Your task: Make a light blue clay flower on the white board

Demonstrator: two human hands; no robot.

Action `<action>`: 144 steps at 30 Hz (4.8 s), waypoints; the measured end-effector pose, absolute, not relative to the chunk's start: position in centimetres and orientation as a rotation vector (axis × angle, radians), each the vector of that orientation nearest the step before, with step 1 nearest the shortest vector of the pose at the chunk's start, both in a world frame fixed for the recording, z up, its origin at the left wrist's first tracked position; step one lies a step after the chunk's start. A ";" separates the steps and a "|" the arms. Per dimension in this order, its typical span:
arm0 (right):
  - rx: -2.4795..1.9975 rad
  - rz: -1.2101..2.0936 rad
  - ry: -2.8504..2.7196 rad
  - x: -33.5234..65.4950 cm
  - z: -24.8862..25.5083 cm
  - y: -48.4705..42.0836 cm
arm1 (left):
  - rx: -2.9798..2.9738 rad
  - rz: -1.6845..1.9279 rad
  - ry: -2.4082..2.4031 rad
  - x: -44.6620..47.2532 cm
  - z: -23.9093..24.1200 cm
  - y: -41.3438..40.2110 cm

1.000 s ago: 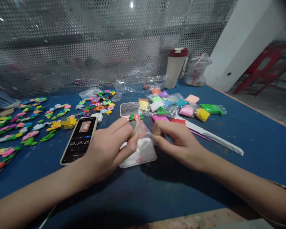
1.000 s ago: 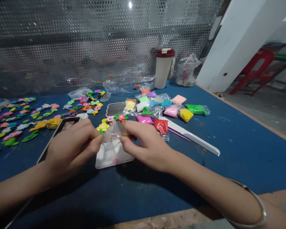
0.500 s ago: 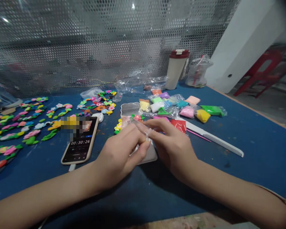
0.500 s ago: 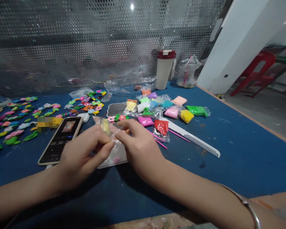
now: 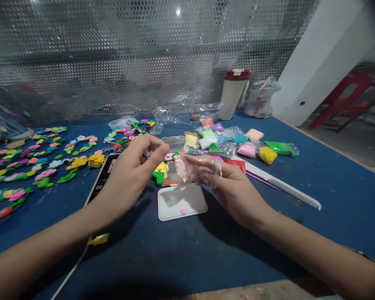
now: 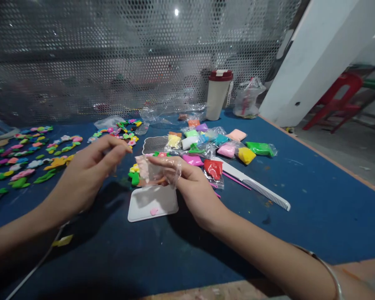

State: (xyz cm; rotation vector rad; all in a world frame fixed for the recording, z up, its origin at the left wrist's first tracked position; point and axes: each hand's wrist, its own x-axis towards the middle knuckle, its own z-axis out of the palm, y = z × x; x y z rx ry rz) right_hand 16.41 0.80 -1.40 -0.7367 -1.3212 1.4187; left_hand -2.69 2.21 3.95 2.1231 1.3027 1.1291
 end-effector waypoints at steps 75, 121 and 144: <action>-0.841 1.546 -1.783 16.8 -1.3 0.6 | 1.886 0.461 1.082 -4.4 3.8 3.9; -0.764 1.604 -1.625 16.5 -1.7 0.7 | 2.502 0.437 1.068 -4.6 3.9 5.2; -0.896 1.430 -1.824 17.2 -1.6 1.1 | 2.005 0.406 1.020 -4.8 4.3 5.2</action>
